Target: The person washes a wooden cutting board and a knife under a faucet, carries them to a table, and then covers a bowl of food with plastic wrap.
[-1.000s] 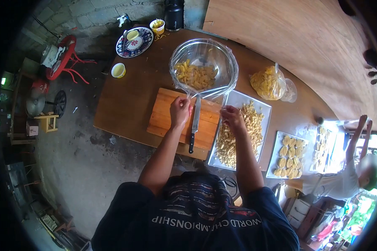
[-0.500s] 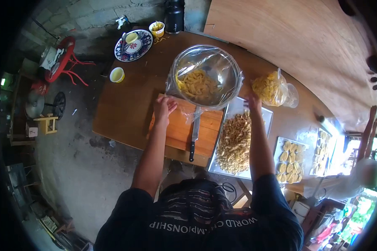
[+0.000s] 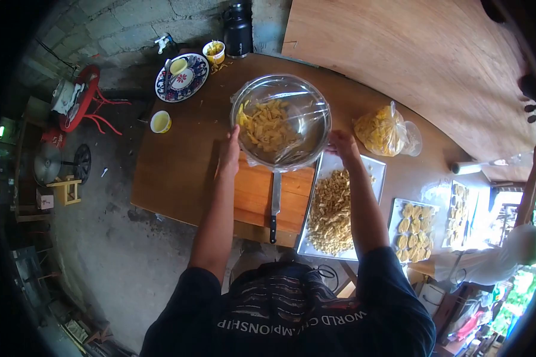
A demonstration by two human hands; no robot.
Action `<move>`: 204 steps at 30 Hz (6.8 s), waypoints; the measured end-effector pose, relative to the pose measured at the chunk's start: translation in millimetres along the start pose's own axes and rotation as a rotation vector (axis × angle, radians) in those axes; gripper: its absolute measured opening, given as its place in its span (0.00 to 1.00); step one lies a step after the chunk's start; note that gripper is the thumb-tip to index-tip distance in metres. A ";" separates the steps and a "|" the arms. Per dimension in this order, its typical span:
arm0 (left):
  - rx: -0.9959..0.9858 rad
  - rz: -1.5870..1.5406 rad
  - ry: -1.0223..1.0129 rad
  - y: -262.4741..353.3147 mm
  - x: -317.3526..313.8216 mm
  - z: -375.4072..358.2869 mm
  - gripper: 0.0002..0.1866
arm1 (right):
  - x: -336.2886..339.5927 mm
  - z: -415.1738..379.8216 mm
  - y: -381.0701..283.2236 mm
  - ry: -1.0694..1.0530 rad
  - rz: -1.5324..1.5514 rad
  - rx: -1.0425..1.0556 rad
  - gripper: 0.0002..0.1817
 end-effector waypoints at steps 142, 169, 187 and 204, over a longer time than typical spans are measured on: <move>-0.081 -0.099 0.201 -12.3 -68.7 -50.0 0.12 | -43.4 -125.8 99.5 0.337 0.931 -0.058 0.05; 0.133 -0.287 -0.119 -43.1 -109.6 -97.3 0.15 | -63.9 -114.2 70.8 0.152 0.695 -0.040 0.07; 0.062 -0.438 -0.017 -29.7 -95.9 -91.0 0.07 | 11.1 -105.2 67.7 0.484 0.558 -0.061 0.31; 0.181 -0.280 -0.099 -62.6 -158.3 -138.2 0.11 | -70.4 -97.6 76.3 0.114 0.385 -0.063 0.05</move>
Point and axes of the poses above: each hand's wrist, its own z-axis towards the middle knuckle, its own x-axis out of the back of the hand, y = z × x, the point moved 7 cm from there along z, towards the middle knuckle, and after that the axes turned 4 degrees about -y, right-handed, at the moved point
